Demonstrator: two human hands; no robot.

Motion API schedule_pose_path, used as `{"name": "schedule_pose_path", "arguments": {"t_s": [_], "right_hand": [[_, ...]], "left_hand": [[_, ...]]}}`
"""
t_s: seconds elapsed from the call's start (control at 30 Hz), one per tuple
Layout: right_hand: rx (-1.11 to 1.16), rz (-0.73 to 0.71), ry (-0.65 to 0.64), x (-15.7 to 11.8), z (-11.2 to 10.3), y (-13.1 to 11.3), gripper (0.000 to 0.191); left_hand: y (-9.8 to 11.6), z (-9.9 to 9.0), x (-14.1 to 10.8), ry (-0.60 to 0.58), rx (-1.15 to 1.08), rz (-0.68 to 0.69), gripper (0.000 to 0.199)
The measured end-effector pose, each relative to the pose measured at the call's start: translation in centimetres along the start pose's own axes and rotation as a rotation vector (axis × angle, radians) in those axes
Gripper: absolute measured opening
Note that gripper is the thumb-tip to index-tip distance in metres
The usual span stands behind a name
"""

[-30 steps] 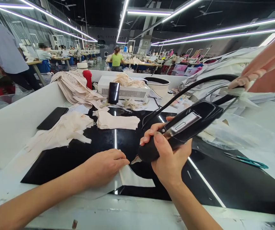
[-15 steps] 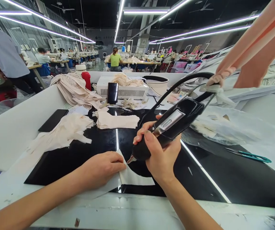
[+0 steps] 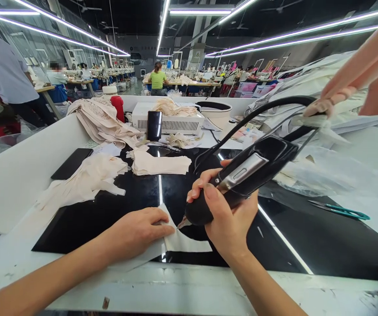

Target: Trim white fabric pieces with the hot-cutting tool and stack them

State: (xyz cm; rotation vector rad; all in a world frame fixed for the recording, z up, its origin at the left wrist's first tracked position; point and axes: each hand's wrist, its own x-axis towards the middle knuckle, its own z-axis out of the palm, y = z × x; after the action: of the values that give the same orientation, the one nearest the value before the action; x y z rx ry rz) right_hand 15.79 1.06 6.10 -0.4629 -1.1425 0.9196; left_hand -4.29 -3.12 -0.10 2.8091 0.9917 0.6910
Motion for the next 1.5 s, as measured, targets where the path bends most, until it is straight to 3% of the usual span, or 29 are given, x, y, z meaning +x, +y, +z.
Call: {"name": "schedule_pose_path", "arguments": {"t_s": [0.2, 0.33, 0.47, 0.7, 0.93, 1.2, 1.5], "right_hand": [[0.001, 0.017, -0.008, -0.1, 0.1, -0.2, 0.033], [-0.035, -0.002, 0.055, -0.1, -0.6, -1.1, 0.038], [-0.058, -0.016, 0.070, -0.6, -1.8, -2.2, 0.041], [-0.079, 0.007, 0.073, -1.4, -2.9, -3.1, 0.041], [-0.063, 0.014, 0.087, -1.4, -2.3, -3.0, 0.044], [-0.054, 0.020, 0.055, -1.2, -0.7, -2.1, 0.043], [-0.085, 0.029, 0.064, -1.0, -0.7, -1.8, 0.044]], "left_hand": [[-0.2, 0.0, -0.1, -0.018, 0.015, 0.008, 0.032], [-0.2, -0.3, -0.1, -0.001, 0.034, 0.037, 0.034], [1.2, -0.4, 0.5, 0.047, 0.032, 0.050, 0.042], [3.5, 1.0, 1.3, -0.023, 0.003, -0.007, 0.033], [3.2, 1.5, 0.2, 0.016, -0.053, -0.002, 0.044], [3.3, 1.6, 0.1, 0.033, -0.035, 0.021, 0.043], [3.6, 1.6, 0.1, 0.045, 0.022, -0.043, 0.040]]}}
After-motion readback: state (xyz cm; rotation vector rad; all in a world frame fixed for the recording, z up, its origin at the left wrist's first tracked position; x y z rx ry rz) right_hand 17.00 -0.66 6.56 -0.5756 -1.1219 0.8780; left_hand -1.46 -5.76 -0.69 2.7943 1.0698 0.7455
